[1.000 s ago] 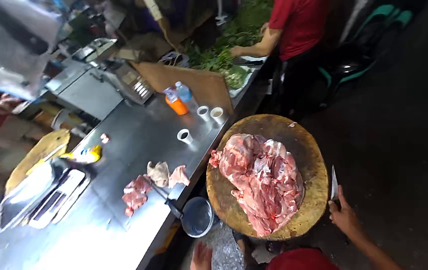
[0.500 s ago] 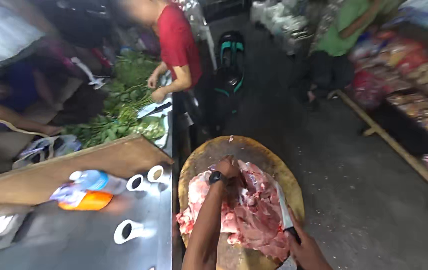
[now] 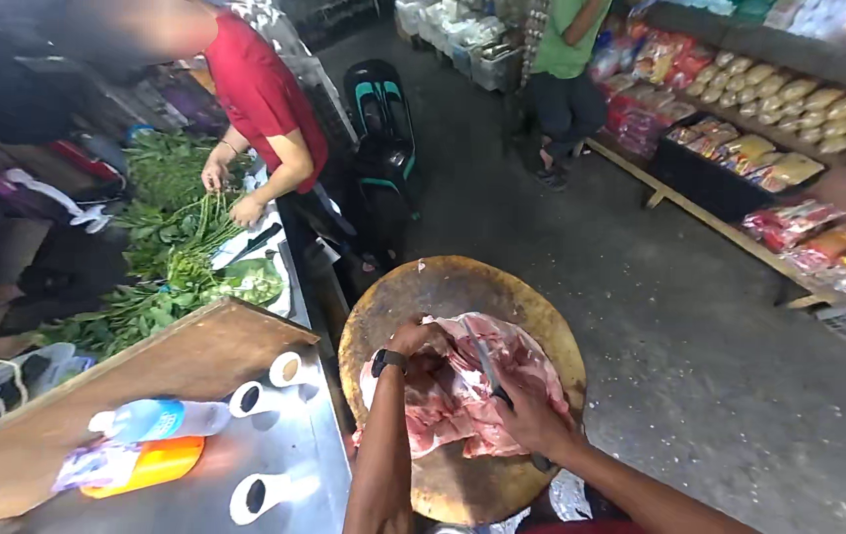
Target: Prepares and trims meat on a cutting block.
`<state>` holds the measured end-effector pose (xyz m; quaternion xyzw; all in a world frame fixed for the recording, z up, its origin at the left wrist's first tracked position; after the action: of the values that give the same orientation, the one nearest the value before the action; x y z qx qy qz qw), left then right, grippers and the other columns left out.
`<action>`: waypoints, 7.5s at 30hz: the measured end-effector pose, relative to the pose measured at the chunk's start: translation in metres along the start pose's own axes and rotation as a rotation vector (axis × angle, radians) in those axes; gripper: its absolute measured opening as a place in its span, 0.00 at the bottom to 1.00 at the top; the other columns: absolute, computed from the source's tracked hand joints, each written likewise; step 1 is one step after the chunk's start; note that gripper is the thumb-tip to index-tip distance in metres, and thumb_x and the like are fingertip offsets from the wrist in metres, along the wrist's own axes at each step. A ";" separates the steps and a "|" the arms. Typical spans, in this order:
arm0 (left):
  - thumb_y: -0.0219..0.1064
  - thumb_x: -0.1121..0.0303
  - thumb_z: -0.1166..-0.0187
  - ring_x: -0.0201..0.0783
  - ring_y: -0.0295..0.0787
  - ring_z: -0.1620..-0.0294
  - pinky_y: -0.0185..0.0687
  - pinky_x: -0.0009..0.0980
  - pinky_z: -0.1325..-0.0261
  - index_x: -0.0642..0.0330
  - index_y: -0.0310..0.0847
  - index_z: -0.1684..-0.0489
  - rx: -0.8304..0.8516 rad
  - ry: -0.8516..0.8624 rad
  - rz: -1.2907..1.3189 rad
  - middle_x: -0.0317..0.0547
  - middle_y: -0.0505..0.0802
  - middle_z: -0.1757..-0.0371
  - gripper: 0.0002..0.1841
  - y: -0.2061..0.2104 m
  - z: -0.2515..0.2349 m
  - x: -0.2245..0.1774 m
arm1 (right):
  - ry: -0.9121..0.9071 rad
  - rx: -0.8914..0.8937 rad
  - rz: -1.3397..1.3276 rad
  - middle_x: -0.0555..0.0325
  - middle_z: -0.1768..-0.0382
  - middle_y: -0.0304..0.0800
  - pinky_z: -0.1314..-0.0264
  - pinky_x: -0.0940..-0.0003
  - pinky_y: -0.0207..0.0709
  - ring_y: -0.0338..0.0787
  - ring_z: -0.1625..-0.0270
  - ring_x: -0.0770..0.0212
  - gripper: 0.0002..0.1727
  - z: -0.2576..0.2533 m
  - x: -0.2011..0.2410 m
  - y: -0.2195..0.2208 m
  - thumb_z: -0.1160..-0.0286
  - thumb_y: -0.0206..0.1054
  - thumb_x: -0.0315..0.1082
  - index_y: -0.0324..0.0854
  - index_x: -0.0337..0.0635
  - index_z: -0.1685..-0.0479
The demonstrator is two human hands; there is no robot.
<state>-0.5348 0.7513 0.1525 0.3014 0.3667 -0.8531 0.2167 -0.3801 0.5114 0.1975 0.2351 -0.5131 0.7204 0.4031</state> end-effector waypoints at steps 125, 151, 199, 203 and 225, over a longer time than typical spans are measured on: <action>0.77 0.48 0.31 0.61 0.82 0.29 0.75 0.64 0.28 0.59 0.74 0.24 -0.729 -0.398 -0.383 0.61 0.86 0.30 0.37 0.007 0.088 -0.004 | -0.258 0.642 0.050 0.41 0.56 0.92 0.48 0.34 0.84 0.93 0.53 0.38 0.44 -0.054 -0.046 -0.022 0.14 0.54 0.40 0.32 0.74 0.02; 0.81 0.70 0.40 0.50 0.86 0.35 0.83 0.54 0.34 0.59 0.66 0.22 -0.892 -0.168 0.111 0.57 0.87 0.34 0.40 0.026 0.126 0.004 | -0.184 0.719 0.064 0.37 0.38 0.88 0.39 0.33 0.81 0.90 0.41 0.38 0.49 -0.083 -0.020 0.000 0.21 0.65 0.35 0.40 0.75 0.03; 0.75 0.56 0.24 0.59 0.81 0.25 0.78 0.61 0.26 0.60 0.61 0.12 -0.672 -0.701 0.013 0.64 0.78 0.20 0.41 0.058 0.084 -0.072 | -0.309 1.446 0.397 0.29 0.39 0.86 0.41 0.32 0.80 0.89 0.41 0.31 0.56 -0.157 -0.038 -0.030 0.25 0.70 0.33 0.32 0.65 0.01; 0.78 0.53 0.30 0.63 0.87 0.34 0.78 0.65 0.30 0.67 0.75 0.26 -0.412 -0.912 0.004 0.66 0.90 0.38 0.36 0.065 0.039 -0.013 | -0.293 1.486 0.343 0.34 0.48 0.89 0.52 0.44 0.85 0.92 0.58 0.43 0.54 -0.167 -0.041 -0.022 0.21 0.67 0.32 0.31 0.66 0.01; 0.64 0.68 0.21 0.33 0.90 0.55 0.90 0.35 0.50 0.58 0.73 0.34 -1.229 -0.374 0.888 0.40 0.92 0.54 0.18 0.126 0.149 -0.028 | -0.677 1.516 0.517 0.36 0.49 0.91 0.48 0.28 0.80 0.91 0.48 0.33 0.52 -0.180 -0.009 -0.053 0.26 0.72 0.33 0.46 0.76 0.04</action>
<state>-0.4925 0.5626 0.1907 0.0969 0.5759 -0.3671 0.7240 -0.3174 0.6831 0.1546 0.5179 -0.0245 0.8283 -0.2124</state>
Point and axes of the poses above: each hand's wrist, its own z-axis away from the middle knuckle, its own y-axis out of the palm, x = y × z, the point moved 7 cm from there along -z, towards the middle knuckle
